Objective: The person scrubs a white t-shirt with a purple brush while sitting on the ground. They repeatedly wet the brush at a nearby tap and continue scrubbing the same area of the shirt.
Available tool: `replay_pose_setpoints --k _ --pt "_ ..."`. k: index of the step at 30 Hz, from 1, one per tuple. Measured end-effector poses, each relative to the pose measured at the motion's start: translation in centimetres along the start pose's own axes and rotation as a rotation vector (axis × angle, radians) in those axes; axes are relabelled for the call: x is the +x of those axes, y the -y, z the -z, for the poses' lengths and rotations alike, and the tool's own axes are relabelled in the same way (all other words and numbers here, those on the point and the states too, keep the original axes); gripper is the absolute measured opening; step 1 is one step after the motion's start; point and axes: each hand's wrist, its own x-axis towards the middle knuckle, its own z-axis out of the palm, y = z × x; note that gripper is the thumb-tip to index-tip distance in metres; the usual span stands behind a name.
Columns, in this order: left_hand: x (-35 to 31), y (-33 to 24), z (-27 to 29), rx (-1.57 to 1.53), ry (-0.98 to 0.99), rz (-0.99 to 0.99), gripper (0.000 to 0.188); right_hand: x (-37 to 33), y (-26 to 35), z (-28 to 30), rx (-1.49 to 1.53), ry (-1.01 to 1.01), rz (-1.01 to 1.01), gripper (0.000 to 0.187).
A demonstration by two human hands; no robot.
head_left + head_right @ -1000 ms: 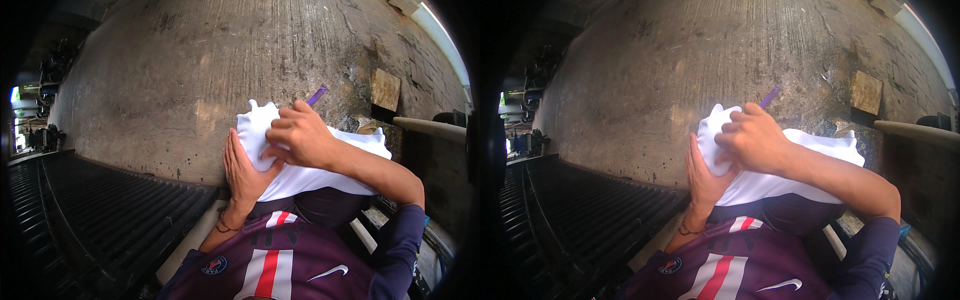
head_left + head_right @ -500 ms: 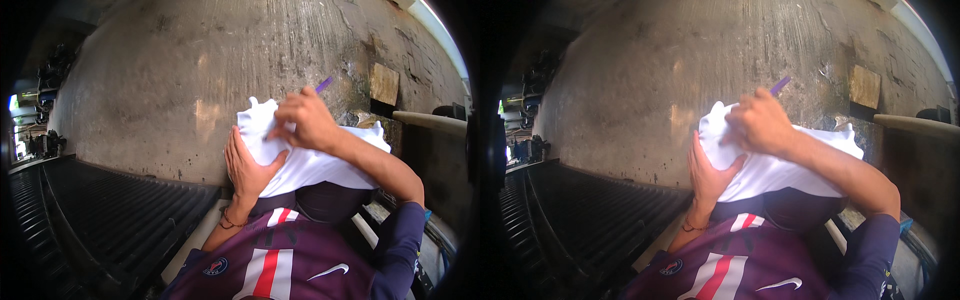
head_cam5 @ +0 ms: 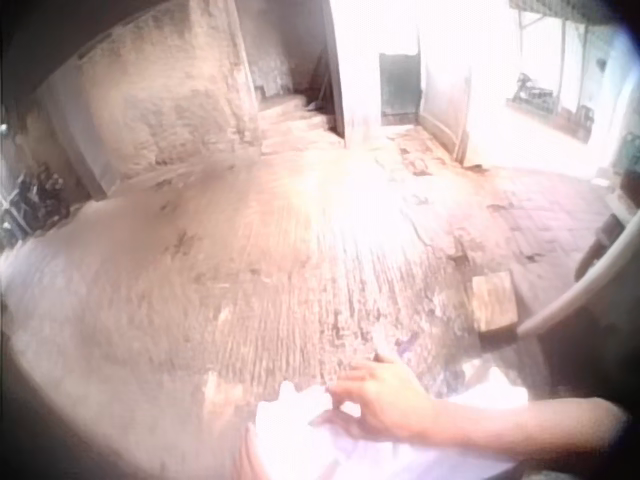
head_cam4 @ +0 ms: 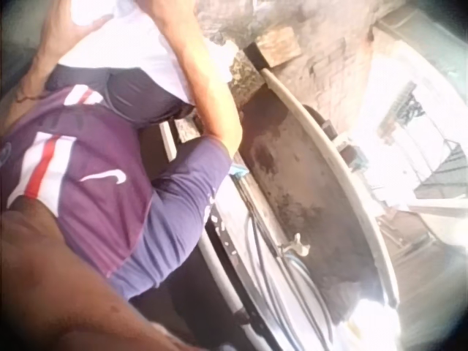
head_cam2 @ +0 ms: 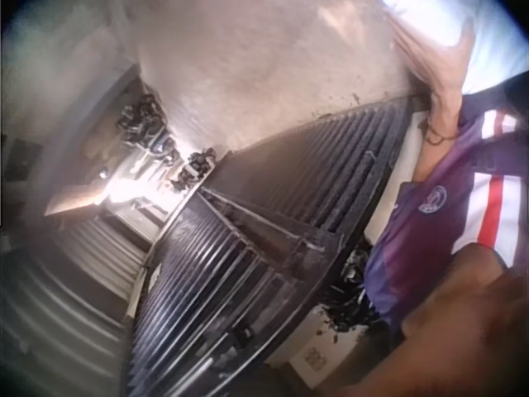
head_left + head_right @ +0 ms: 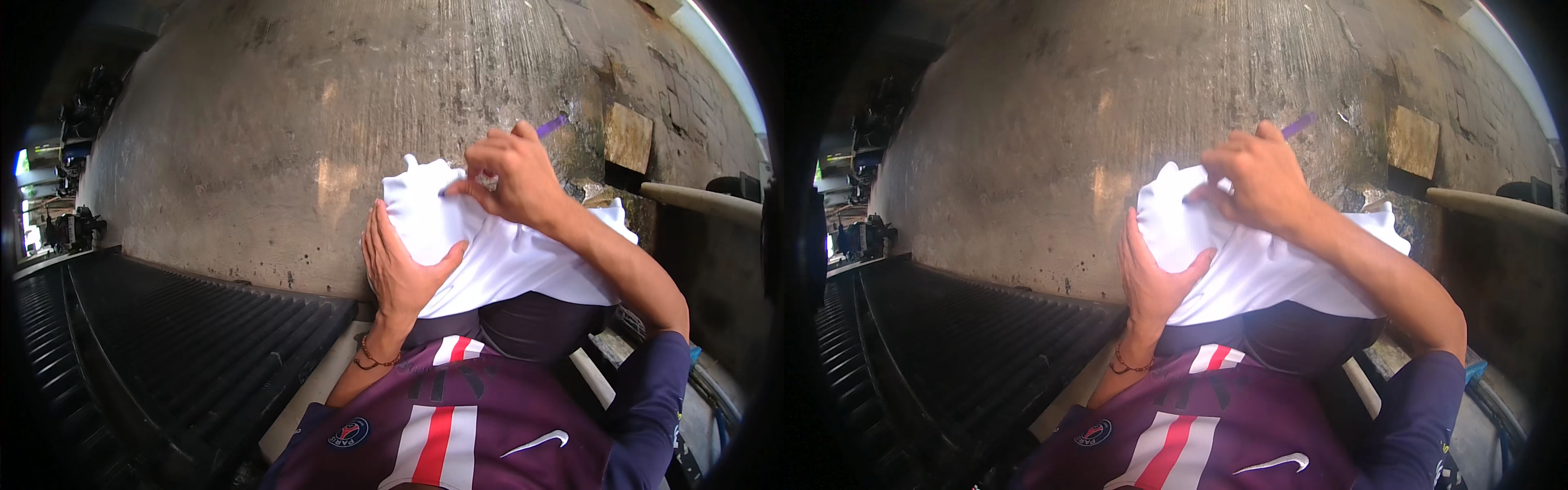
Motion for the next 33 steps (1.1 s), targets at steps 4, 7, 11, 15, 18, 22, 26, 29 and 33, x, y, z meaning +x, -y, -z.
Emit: replay_pose_setpoints --k 4,7,11,15,18,22,26,29,33 --pt "-0.3 -0.1 0.4 0.009 0.021 -0.010 0.135 -1.3 1.6 -0.8 0.081 0.080 0.089 0.032" --pt "0.7 -0.1 -0.1 -0.011 0.011 0.006 0.136 0.2 -0.3 0.3 0.053 0.018 0.003 0.034" --pt "0.3 -0.5 0.2 -0.007 0.021 0.011 0.138 -1.0 0.8 -1.5 0.146 0.092 0.034 0.030" --pt "0.5 -0.5 0.3 -0.003 0.004 -0.029 0.138 0.3 1.3 -0.2 0.068 0.056 0.115 0.029" --pt "-0.1 -0.3 0.5 -0.007 0.033 0.002 0.137 -0.5 2.1 -1.6 0.009 0.065 0.122 0.027" --pt "0.1 -0.4 0.3 0.004 0.011 -0.015 0.138 -0.1 2.1 -1.6 -0.138 -0.011 0.206 0.027" --pt "0.1 -0.3 0.3 -0.006 -0.009 0.003 0.138 1.1 1.4 -1.5 -0.030 -0.077 0.093 0.030" --pt "0.3 -0.2 0.2 -0.041 -0.003 -0.038 0.137 0.2 3.0 -1.2 -0.079 0.037 0.159 0.029" --pt "0.3 -0.4 0.2 -0.017 0.006 0.018 0.138 1.8 2.3 -0.6 -0.086 0.077 0.073 0.027"
